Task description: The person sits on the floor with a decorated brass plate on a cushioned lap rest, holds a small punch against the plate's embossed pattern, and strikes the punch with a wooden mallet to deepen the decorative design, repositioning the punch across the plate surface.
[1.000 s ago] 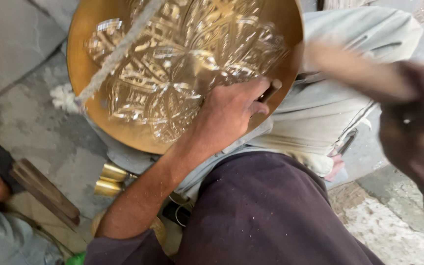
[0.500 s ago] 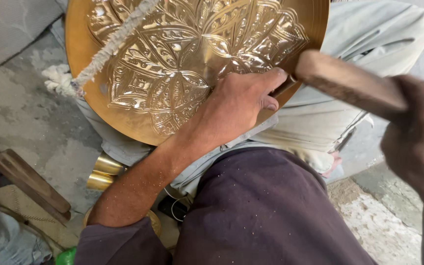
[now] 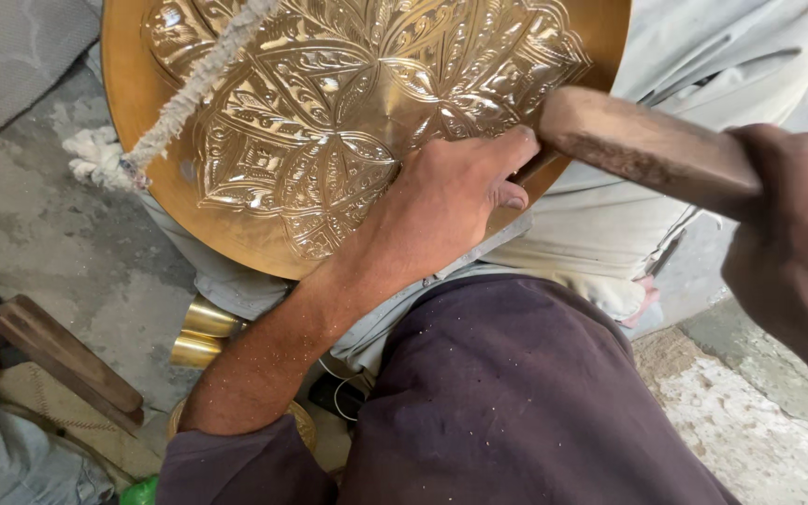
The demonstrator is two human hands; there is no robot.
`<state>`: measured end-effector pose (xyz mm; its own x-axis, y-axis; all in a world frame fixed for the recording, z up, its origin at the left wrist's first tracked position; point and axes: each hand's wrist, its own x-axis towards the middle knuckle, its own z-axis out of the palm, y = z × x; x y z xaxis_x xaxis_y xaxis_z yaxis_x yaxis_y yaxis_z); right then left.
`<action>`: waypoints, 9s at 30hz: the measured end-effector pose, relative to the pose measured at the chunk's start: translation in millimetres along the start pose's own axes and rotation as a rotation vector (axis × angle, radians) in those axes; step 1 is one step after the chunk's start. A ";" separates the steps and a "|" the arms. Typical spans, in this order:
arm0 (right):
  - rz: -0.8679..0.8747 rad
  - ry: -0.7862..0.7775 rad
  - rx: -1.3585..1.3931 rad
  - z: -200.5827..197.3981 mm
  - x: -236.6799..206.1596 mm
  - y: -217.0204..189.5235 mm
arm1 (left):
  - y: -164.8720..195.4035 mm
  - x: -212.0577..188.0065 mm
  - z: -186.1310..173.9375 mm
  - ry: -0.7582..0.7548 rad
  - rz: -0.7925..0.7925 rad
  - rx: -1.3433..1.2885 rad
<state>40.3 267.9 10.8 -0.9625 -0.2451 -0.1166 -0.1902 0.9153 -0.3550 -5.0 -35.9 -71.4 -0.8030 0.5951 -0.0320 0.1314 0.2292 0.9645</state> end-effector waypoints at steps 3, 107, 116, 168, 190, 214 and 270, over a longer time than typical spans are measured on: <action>0.315 0.088 0.447 8.8 3.2 -7.5 | 2.0 -2.6 -0.9 0.023 0.018 -0.010; 0.718 0.075 0.244 90.1 -84.7 -52.6 | 71.1 -119.7 -42.7 0.605 0.376 0.048; 0.252 0.272 0.494 84.9 -51.9 -75.3 | 44.9 -178.4 -33.0 1.219 -0.182 -0.080; -0.187 -0.082 0.303 -40.3 78.9 -61.4 | 68.1 -85.2 -14.9 1.022 -0.476 0.602; -0.713 -0.241 -0.509 -51.8 154.5 -129.3 | 60.3 -82.9 -4.1 1.153 -0.515 0.527; -0.942 -0.030 -0.434 -58.3 159.3 -152.5 | 41.4 -92.9 18.0 1.200 -0.529 0.540; -0.954 -0.167 -0.413 -30.4 151.6 -170.5 | 21.0 -108.8 44.2 1.252 -0.529 0.339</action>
<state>-79.1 84.4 81.9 -0.3459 -0.9337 -0.0929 -0.9365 0.3497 -0.0271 110.8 -61.8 -59.2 -0.7563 -0.6516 0.0584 -0.3581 0.4870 0.7966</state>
